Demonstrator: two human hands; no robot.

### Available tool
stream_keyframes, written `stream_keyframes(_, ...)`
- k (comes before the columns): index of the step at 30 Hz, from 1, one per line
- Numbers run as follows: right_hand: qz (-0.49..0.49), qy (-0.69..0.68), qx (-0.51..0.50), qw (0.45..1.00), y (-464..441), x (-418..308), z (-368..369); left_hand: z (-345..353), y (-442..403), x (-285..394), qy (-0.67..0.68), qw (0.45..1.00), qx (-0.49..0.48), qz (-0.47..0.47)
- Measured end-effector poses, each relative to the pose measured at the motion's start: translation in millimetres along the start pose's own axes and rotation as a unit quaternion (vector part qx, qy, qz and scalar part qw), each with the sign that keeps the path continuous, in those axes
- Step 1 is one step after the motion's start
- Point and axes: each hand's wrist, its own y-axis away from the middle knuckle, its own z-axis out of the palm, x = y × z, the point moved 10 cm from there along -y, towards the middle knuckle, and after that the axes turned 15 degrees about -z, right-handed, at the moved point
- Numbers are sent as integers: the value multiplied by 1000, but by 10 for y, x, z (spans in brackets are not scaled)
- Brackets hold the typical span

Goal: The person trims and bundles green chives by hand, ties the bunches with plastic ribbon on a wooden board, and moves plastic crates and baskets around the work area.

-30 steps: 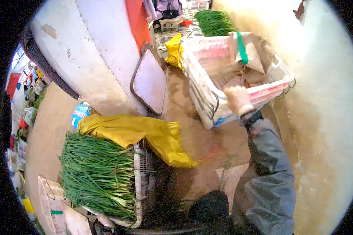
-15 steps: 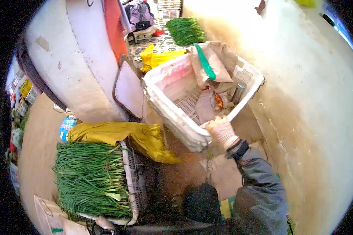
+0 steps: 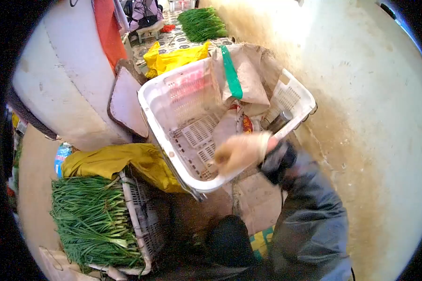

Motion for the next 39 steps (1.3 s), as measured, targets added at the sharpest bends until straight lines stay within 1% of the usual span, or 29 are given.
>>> stream_keyframes(1,37,41,20,998,30,535,-327,35,10,1,-1,1000,0,-3)
stream_keyframes(2,119,77,73,987,191,1060,-683,50,8,7,-1,1000,1,-4)
stream_keyframes(3,196,181,101,958,364,1421,-1085,52,8,13,-2,1000,2,-6)
stream_keyframes(4,291,257,103,916,565,1898,-1354,55,13,12,0,1000,3,-9)
stream_keyframes(5,337,279,162,885,794,2271,-1531,76,9,24,-1,1000,3,-10)
stream_keyframes(6,374,318,83,867,1018,2836,-1581,91,16,31,0,1000,3,-12)
stream_keyframes(7,404,291,49,866,1278,3282,-1647,92,10,51,-1,1000,3,-12)
stream_keyframes(8,438,284,98,847,1601,3821,-1753,96,12,54,-3,1000,5,-13)
stream_keyframes(9,532,196,90,819,1659,3766,-1725,75,-3,68,-4,1000,4,-11)
stream_keyframes(10,487,276,127,819,1534,3640,-1774,77,-9,53,-7,1000,3,-14)
stream_keyframes(12,489,248,75,833,1473,3978,-1556,73,-11,23,-9,1000,5,-22)
stream_keyframes(13,481,258,27,837,1422,4155,-1428,66,-7,7,-9,1000,7,-25)
stream_keyframes(14,504,240,-4,829,1375,4336,-1408,52,4,14,-11,1000,7,-26)
stream_keyframes(15,531,217,-39,818,1357,4414,-1361,59,1,14,-16,999,6,-29)
stream_keyframes(17,525,231,-45,818,1331,4337,-1364,109,-11,-27,-24,999,0,-36)
stream_keyframes(21,546,226,-146,793,1507,4528,-1222,50,-22,-72,-21,999,0,-43)
stream_keyframes(23,541,232,-190,786,1420,4590,-1201,-60,-47,-89,-12,999,0,-44)
stream_keyframes(25,508,191,-185,819,1405,4681,-1105,-295,-71,-139,2,999,0,-45)
stream_keyframes(26,503,257,-144,812,1341,4546,-1160,-422,-85,-182,8,999,-4,-47)
stream_keyframes(27,496,275,-128,813,1256,4498,-1190,-539,-144,-243,18,999,-16,-48)
stream_keyframes(30,513,237,-131,814,1228,4479,-1161,-885,-247,-460,51,997,-36,-51)
stream_keyframes(33,529,203,-126,814,1238,4433,-1181,-1154,-471,-772,92,989,-93,-62)
stream_keyframes(35,536,184,-114,816,1244,4388,-1218,-748,-46,-421,208,968,-122,-72)
stream_keyframes(36,535,185,-104,818,1195,4268,-1200,-391,318,-35,265,952,-136,-77)
stream_keyframes(38,535,231,-88,808,993,3572,-1190,-797,-98,-440,125,991,-37,-37)
stream_keyframes(39,504,209,-54,836,929,3313,-1158,-670,5,-270,147,988,-36,-38)
